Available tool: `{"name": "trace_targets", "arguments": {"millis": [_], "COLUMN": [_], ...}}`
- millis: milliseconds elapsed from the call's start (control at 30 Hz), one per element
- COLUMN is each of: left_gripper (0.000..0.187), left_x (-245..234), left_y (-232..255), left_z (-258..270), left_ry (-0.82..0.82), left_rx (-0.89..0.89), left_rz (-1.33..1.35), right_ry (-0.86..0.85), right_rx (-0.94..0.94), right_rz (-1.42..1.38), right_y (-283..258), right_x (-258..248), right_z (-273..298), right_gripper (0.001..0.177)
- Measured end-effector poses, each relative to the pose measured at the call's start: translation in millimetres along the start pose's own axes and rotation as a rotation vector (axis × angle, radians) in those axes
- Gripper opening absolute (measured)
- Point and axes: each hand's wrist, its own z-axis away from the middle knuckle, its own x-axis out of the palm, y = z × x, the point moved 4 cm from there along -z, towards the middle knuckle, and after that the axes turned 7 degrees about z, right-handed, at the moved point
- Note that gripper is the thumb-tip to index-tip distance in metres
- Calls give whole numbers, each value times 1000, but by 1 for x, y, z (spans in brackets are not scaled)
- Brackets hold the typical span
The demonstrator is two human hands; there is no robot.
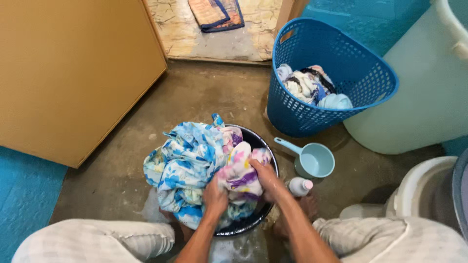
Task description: The person washes laundry by hand in a black basin, applying detergent from a white bottle and scrubbing various pieces of fabric before placing them into a blue basket.
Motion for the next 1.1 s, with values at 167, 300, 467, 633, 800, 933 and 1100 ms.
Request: {"name": "trace_targets", "arguments": {"millis": [167,300,467,633,800,933,1100], "left_gripper": [38,45,58,83,91,108,60], "left_x": [12,15,-7,-55,-42,-2,37], "left_y": [63,125,144,101,44,43,-8], "left_z": [-5,20,12,8,4,19,-5], "left_ry": [-219,-398,-535,-250,-262,-207,-535], "left_rx": [15,275,238,496,459,471,330], "left_rz": [546,517,616,-66,-282,101,412], "right_ry": [-126,-282,71,308,-83,-36,-278], "right_rx": [-810,-479,-517,-687,-707,-643,-451], "right_rz": [1257,1039,478,189,-469,-527,-650], "right_y": [-19,11,8,-68,-125,-106,-109], "right_x": [-40,-40,-27,-38,-51,-41,5], "right_z": [13,-2,10,50,85,82,97], "right_gripper": [110,95,26,25,40,42,48]}}
